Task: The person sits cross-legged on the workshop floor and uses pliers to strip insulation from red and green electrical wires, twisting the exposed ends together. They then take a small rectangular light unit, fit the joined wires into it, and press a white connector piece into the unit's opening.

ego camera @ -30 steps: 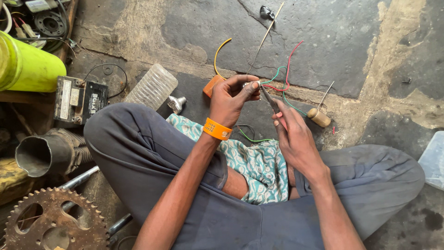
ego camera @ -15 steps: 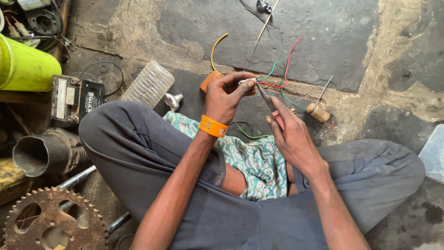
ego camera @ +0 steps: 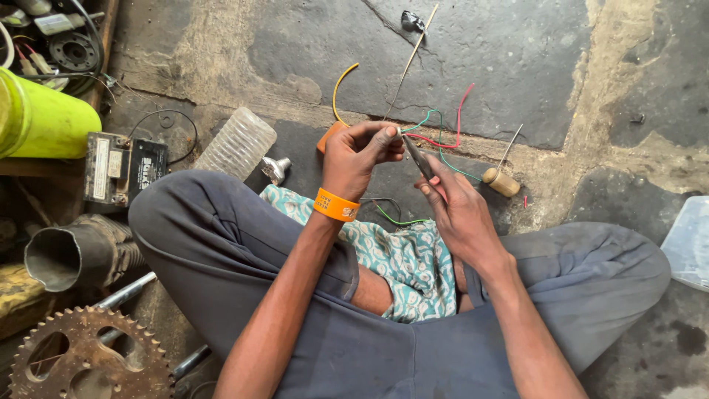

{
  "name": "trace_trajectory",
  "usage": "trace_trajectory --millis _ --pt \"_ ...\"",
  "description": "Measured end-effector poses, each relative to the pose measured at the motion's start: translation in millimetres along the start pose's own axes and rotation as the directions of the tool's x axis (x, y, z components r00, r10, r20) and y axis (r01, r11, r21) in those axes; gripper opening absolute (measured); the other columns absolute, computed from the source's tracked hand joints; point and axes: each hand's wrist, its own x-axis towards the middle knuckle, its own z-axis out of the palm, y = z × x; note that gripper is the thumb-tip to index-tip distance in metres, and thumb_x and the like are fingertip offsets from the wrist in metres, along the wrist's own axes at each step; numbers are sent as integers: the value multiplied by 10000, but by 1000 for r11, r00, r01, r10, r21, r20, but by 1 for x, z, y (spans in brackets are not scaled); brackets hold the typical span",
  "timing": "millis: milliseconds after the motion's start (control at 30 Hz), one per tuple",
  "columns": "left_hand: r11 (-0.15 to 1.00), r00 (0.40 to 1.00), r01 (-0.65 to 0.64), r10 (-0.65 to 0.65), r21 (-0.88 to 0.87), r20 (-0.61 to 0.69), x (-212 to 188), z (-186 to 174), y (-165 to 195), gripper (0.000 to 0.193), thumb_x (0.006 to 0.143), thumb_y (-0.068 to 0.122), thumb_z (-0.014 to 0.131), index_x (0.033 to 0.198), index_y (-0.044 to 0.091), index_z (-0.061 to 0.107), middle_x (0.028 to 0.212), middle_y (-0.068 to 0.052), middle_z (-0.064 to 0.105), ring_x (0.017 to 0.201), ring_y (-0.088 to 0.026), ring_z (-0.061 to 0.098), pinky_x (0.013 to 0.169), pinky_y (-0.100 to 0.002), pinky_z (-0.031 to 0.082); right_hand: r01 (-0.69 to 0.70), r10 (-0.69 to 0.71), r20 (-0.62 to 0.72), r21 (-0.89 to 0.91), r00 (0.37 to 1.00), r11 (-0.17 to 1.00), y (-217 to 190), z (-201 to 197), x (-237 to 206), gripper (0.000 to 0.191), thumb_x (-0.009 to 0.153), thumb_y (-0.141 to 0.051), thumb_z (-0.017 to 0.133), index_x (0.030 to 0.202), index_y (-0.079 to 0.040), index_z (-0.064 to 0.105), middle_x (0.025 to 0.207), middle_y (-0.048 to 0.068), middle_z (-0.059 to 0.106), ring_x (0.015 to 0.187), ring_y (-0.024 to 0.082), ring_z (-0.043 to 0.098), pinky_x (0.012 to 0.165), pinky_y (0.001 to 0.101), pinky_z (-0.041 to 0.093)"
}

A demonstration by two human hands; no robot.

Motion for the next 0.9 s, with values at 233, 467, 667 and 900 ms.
trace_trajectory --millis 233,467,667,900 --pt "999 999 37 -36 22 -32 0 0 -2 254 979 185 724 1043 -60 745 870 -103 746 755 -158 733 714 -309 651 6 -7 -6 -40 1000 999 -3 -1 -1 514 1012 -99 596 1511 -82 469 1078 133 741 963 306 722 815 419 551" --pt "998 996 66 -67 -12 -54 3 -4 -14 250 976 170 720 1026 -75 736 862 -117 744 727 -171 737 679 -315 648 47 -49 -13 -125 999 991 2 3 -4 544 997 -97 616 1525 -86 487 1011 167 681 903 346 666 806 467 514" --pt "1000 999 -10 10 4 -46 4 0 -30 210 980 117 722 1089 -61 736 939 -102 744 831 -140 719 726 -309 640 -246 234 94 141 968 959 0 8 -4 537 1031 -169 584 1558 -153 482 869 94 590 724 150 539 658 330 474" --pt "999 999 -38 38 15 -26 11 5 -44 194 976 92 723 1093 -62 736 970 -91 746 840 -124 704 749 -281 623 -354 323 154 273 934 894 22 10 -2 560 1033 -159 554 1586 -137 472 856 32 547 695 99 504 604 279 467"
